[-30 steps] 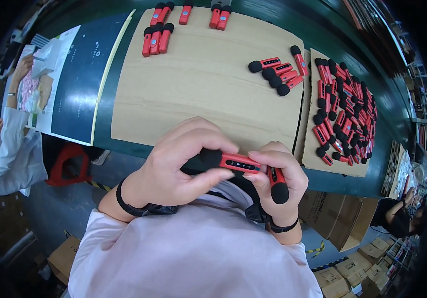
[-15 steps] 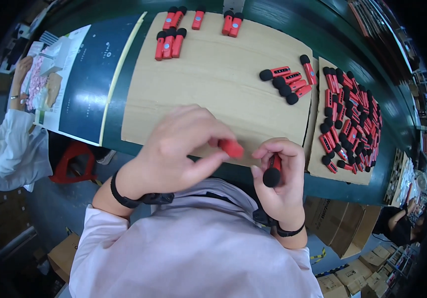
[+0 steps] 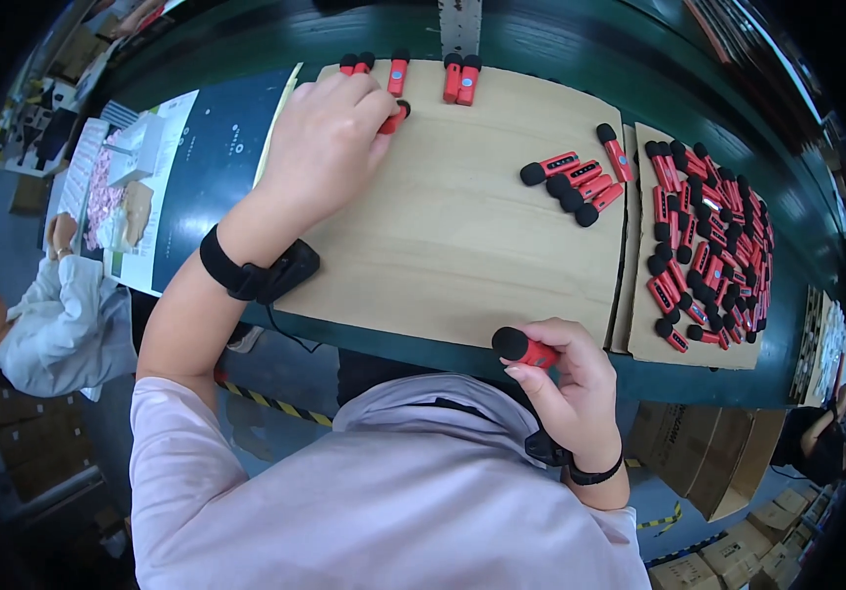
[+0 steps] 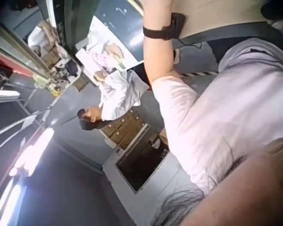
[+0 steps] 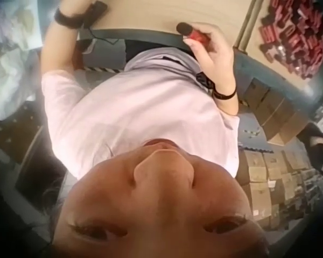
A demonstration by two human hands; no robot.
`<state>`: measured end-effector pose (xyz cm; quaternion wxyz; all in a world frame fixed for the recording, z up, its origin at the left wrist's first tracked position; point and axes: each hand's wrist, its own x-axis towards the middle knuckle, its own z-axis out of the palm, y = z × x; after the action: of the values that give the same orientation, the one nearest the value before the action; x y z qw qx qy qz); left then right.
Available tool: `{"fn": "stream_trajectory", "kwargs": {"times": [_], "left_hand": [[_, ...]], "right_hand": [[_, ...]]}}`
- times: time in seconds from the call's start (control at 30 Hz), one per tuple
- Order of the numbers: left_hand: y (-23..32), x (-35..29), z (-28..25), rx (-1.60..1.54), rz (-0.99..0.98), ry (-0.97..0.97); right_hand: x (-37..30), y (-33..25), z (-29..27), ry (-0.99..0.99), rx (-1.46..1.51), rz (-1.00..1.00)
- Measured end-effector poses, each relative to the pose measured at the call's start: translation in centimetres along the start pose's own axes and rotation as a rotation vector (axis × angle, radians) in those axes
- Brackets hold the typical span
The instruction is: The person picks up a red microphone and a foam cover, fits the cover onto the microphone, and places the assembled unit onto a cardboard sheet. After repeating this with several red microphones, the person picks up and handles a white microphone.
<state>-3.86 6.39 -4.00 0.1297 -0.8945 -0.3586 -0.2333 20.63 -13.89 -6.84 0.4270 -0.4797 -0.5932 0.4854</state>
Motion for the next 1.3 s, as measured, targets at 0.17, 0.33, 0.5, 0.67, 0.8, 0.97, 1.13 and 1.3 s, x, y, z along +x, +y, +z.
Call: {"fn": "stream_trajectory", "kwargs": {"times": [0.17, 0.33, 0.5, 0.67, 0.8, 0.97, 1.13, 1.3], "left_hand": [[0.6, -0.7, -0.6, 0.002, 0.045, -0.093], [0.8, -0.5, -0.2, 0.005, 0.042, -0.113], [0.3, -0.2, 0.7, 0.015, -0.027, -0.116], [1.9, -0.8, -1.1, -0.171, -0.04, -0.127], [5.6, -2.2, -4.2, -0.659, -0.052, -0.218], [9.4, -4.5, -4.9, -1.122, -0.209, -0.409], [10.8, -6.1, -3.4, -1.217, -0.219, -0.197], [11.2, -6.3, -2.7, -1.161, -0.18, -0.054]], "right_hand": [[0.7, -0.4, 0.1, 0.11, 0.059, -0.017], [0.7, -0.7, -0.7, 0.033, -0.028, -0.033], [0.1, -0.5, -0.4, 0.058, 0.004, 0.061], [0.6, 0.0, 0.1, 0.104, -0.027, -0.052], [1.7, -0.2, 0.3, 0.126, -0.114, -0.193], [2.5, -0.6, 0.3, 0.043, -0.196, -0.337], [2.5, -0.5, 0.8, 0.135, -0.148, -0.332], [2.6, -0.2, 0.7, 0.1, -0.13, -0.36]]}}
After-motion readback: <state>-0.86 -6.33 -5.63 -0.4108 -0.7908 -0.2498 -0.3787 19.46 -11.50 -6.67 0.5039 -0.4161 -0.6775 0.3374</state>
